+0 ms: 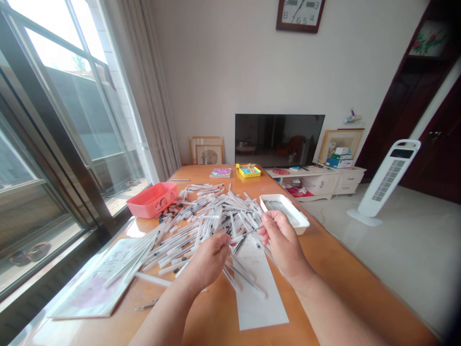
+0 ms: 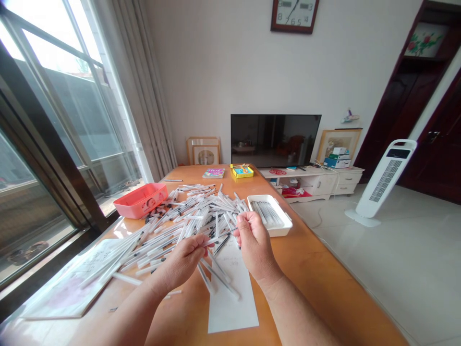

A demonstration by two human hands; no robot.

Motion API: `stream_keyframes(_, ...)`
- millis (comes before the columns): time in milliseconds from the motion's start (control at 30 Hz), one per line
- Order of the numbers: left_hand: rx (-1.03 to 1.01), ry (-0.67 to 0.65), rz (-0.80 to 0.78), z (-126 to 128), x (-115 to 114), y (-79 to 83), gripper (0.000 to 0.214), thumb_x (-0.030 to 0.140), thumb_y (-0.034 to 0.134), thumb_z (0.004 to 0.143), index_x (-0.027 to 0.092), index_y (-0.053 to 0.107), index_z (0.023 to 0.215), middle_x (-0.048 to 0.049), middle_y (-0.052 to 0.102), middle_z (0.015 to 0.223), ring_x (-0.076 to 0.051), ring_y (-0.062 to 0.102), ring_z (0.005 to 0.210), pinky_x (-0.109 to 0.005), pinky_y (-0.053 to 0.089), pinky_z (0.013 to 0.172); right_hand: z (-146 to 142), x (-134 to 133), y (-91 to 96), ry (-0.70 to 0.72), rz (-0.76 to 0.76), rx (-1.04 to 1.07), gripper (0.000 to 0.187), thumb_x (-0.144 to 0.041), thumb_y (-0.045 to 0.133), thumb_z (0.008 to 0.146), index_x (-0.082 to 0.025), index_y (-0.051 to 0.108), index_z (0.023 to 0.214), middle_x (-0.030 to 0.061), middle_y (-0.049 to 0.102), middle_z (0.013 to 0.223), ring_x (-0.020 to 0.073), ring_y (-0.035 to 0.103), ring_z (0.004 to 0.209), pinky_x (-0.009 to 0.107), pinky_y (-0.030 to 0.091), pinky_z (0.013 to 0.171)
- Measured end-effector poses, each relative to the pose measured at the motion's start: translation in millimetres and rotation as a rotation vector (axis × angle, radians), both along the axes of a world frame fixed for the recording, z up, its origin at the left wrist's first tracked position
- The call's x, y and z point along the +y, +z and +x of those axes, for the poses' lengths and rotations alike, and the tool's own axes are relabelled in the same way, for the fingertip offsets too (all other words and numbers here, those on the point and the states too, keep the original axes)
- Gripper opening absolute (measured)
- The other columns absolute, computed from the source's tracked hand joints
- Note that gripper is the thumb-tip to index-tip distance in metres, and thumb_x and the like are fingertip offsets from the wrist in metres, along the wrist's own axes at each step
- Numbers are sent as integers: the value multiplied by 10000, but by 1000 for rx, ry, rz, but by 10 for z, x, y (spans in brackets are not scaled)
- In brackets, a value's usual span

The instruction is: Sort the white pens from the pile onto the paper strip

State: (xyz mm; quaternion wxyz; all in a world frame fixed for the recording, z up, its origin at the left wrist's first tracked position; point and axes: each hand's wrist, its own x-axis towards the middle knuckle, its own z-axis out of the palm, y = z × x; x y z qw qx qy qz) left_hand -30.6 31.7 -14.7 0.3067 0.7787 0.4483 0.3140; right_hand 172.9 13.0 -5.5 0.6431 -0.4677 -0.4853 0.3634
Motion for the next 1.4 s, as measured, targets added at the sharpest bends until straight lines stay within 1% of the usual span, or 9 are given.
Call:
stream_keyframes(167, -66, -4, -108, 4, 29, 3, 183, 216, 435, 844, 199, 610, 794, -4, 619, 744, -174, 564, 736, -287, 405, 684, -63, -4, -36, 182, -57, -53, 423, -589, 574, 911, -220, 567, 1117, 4, 658, 786, 140, 583, 646, 262, 486, 615)
stream_keyframes(267, -114, 88, -183, -27, 85, -19, 205, 239, 434, 833, 190, 633, 829, -1, 610, 719, -162, 540, 677, -278, 383, 628, -60, 35, -74, 156, -63, -65, 430, -578, 523, 937, -218, 567, 1168, 9, 664, 796, 146, 583, 643, 267, 478, 604)
stream_keyframes(367, -183, 158, -225, -52, 127, -32, 226, 252, 439, 815, 181, 648, 860, 0, 613, 726, -145, 501, 633, -263, 359, 587, -25, 120, -165, 95, -79, -161, 340, -501, 527, 943, -211, 606, 1101, 10, 658, 791, 160, 590, 674, 272, 472, 618)
stream_keyframes(500, -231, 237, -253, -52, 150, -29, 208, 272, 463, 781, 182, 641, 838, 5, 607, 706, -136, 464, 594, -248, 321, 545, -22, 229, -326, 23, -5, -564, 170, -320, 546, 918, -230, 686, 957, 27, 688, 876, 187, 617, 796, 301, 471, 730)
stream_keyframes(600, -280, 278, -272, -49, 163, -28, 183, 295, 491, 765, 187, 627, 823, 7, 610, 699, -140, 480, 602, -247, 334, 559, -103, 256, -392, 15, 71, -886, 185, -238, 555, 903, -259, 735, 940, 31, 695, 948, 198, 622, 906, 306, 446, 814)
stream_keyframes(800, -276, 302, -244, -67, 166, 3, 194, 365, 514, 763, 194, 589, 709, -1, 612, 668, -159, 505, 614, -267, 359, 583, -310, 254, -405, 51, 117, -1213, 257, -299, 519, 958, -309, 764, 1037, 59, 672, 966, 229, 576, 991, 314, 415, 852)
stream_keyframes(900, -281, 302, -253, -78, 152, 24, 241, 393, 497, 786, 191, 597, 703, -13, 629, 677, -171, 522, 625, -278, 374, 595, -317, 284, -435, 15, 73, -1259, 261, -311, 512, 962, -313, 767, 1019, 64, 658, 975, 234, 565, 997, 317, 405, 847)
stream_keyframes(1133, -377, 267, -302, -70, 122, 28, 335, 418, 473, 827, 166, 690, 864, -38, 660, 762, -185, 545, 679, -291, 424, 637, -292, 366, -537, -53, 6, -1233, 195, -336, 575, 927, -309, 764, 965, 55, 652, 991, 236, 562, 1025, 312, 402, 830)
stream_keyframes(1400, -355, 217, -299, -43, 147, -40, 343, 441, 478, 825, 172, 689, 849, -23, 653, 727, -176, 555, 661, -277, 415, 610, -319, 393, -581, -117, -15, -1198, 112, -271, 625, 864, -268, 733, 836, 40, 665, 945, 225, 580, 992, 305, 411, 829)
